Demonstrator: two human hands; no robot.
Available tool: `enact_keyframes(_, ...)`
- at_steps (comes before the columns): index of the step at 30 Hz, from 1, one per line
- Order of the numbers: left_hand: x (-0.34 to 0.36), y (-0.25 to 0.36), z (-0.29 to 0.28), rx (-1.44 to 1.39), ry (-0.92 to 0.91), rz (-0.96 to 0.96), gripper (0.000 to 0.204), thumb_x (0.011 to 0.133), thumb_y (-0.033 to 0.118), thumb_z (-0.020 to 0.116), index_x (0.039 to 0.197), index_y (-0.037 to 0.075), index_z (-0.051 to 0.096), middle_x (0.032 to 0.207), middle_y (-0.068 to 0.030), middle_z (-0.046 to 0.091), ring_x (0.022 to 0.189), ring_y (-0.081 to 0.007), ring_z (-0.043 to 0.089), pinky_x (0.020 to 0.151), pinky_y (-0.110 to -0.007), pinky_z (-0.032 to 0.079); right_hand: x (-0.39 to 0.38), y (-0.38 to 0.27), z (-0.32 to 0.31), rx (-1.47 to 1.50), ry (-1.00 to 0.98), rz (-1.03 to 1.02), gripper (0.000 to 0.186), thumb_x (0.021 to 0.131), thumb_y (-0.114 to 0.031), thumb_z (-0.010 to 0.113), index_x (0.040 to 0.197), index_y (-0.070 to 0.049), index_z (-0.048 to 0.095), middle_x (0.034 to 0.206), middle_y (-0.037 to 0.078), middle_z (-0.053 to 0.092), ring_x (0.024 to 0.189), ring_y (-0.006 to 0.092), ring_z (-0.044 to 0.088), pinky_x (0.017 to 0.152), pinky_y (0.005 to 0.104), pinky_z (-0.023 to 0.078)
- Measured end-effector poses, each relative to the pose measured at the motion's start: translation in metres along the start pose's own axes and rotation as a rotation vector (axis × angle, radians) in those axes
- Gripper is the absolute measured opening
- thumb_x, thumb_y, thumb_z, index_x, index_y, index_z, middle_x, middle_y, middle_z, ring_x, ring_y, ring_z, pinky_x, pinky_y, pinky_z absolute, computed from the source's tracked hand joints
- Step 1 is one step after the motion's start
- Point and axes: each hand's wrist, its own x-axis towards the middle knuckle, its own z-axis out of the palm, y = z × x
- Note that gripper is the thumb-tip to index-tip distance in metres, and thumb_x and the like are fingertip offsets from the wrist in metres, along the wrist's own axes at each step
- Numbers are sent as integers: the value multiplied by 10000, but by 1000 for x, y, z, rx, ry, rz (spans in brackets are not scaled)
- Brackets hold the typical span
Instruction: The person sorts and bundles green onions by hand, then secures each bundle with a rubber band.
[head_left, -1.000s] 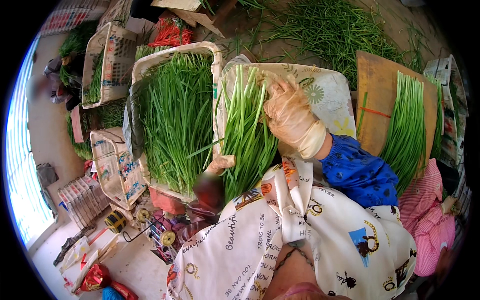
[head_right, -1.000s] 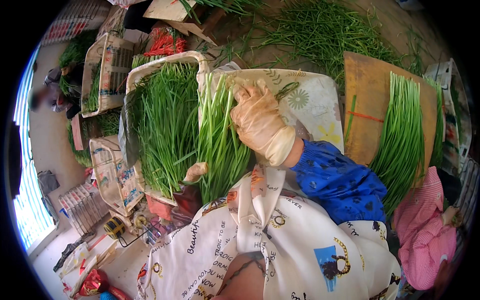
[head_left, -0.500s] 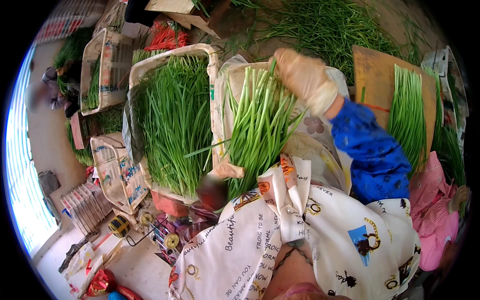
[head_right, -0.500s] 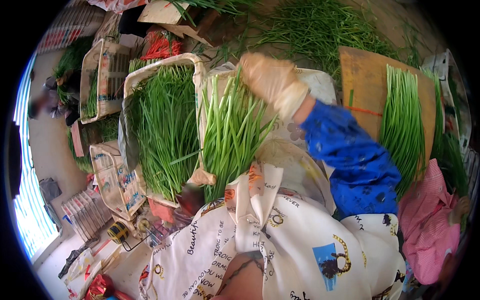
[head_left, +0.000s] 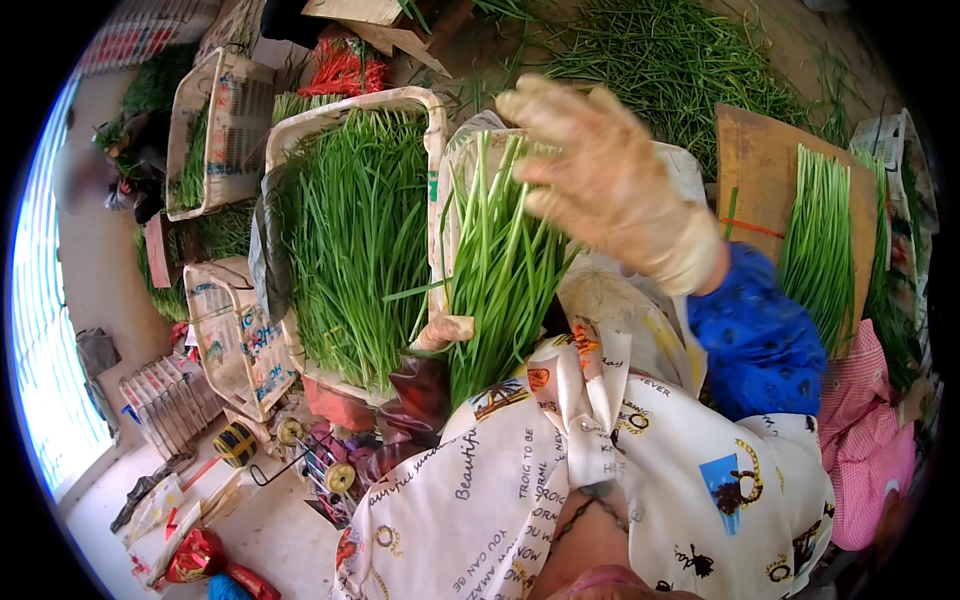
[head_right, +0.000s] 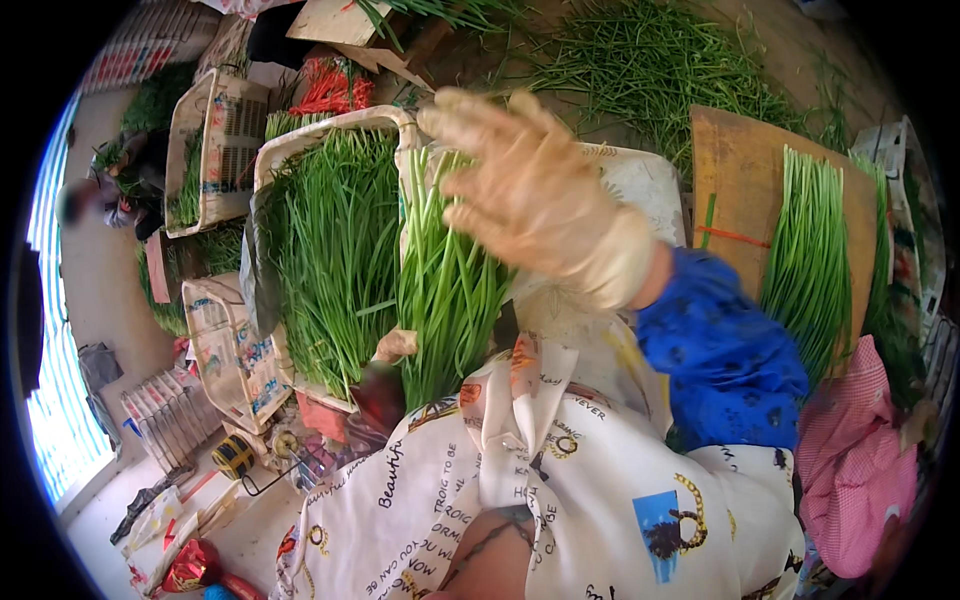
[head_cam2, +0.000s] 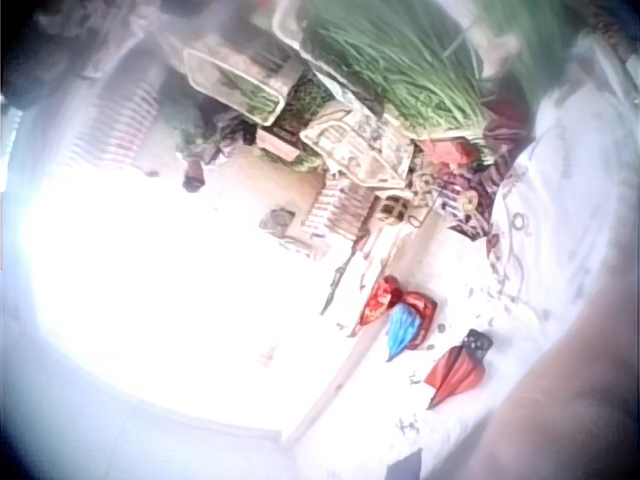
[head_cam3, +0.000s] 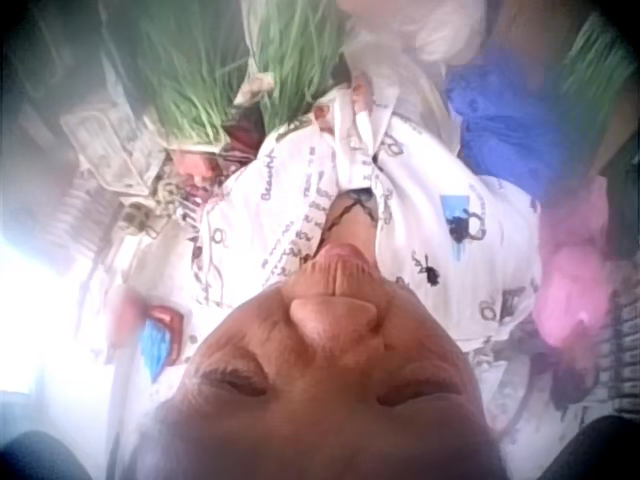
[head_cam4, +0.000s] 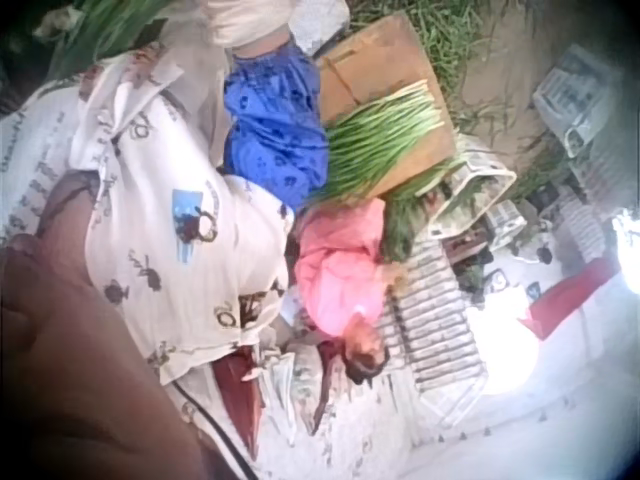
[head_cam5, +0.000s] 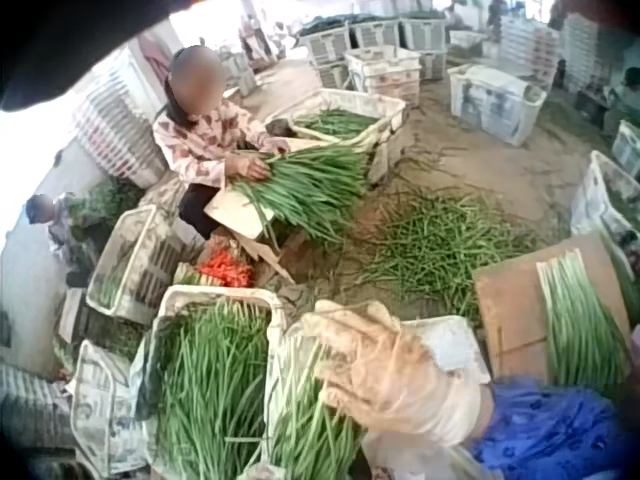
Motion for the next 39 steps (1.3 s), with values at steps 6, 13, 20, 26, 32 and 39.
enact_keyframes(6,-14,-17,-38,30,-2,59,826,677,34,605,1361,9,142,1132,-140,498,847,-202,522,728,-294,431,4,-25,36,-105,-61,245,502,692,-475,606,954,-47,610,1358,160,307,1297,287,187,1038,478,148)
enact_keyframes(13,-11,0,-4,255,133,17,795,686,38,585,1356,9,158,970,-121,556,610,-109,431,579,-248,361,0,-6,61,233,-219,323,375,641,-331,661,883,-46,635,1271,169,410,1196,322,343,1004,403,256)
enact_keyframes(20,-14,-22,-50,244,20,-16,772,699,44,581,1357,23,178,1142,-189,513,888,-199,575,751,-297,453,-3,-5,76,442,26,388,186,603,-194,658,703,-43,614,966,102,583,959,285,506,892,403,346)
enact_keyframes(26,-6,8,49,212,344,72,814,694,70,618,1366,43,159,938,-88,555,700,-139,508,607,-261,399,10,6,69,-34,230,291,72,621,-119,620,655,-63,588,718,67,618,763,229,581,843,358,400)
enact_keyframes(32,-19,-13,-43,197,83,3,829,673,87,665,1353,27,194,1062,-124,472,871,-213,463,753,-338,353,48,120,25,373,368,598,164,733,-224,617,802,-75,610,882,76,640,807,194,600,763,311,468)
enact_keyframes(39,-50,-31,-119,229,44,36,851,642,86,712,1338,4,229,1305,-192,376,1148,-320,434,981,-449,313,13,56,-8,340,346,110,232,765,-276,635,937,-120,629,1179,84,528,1134,204,457,939,354,372)
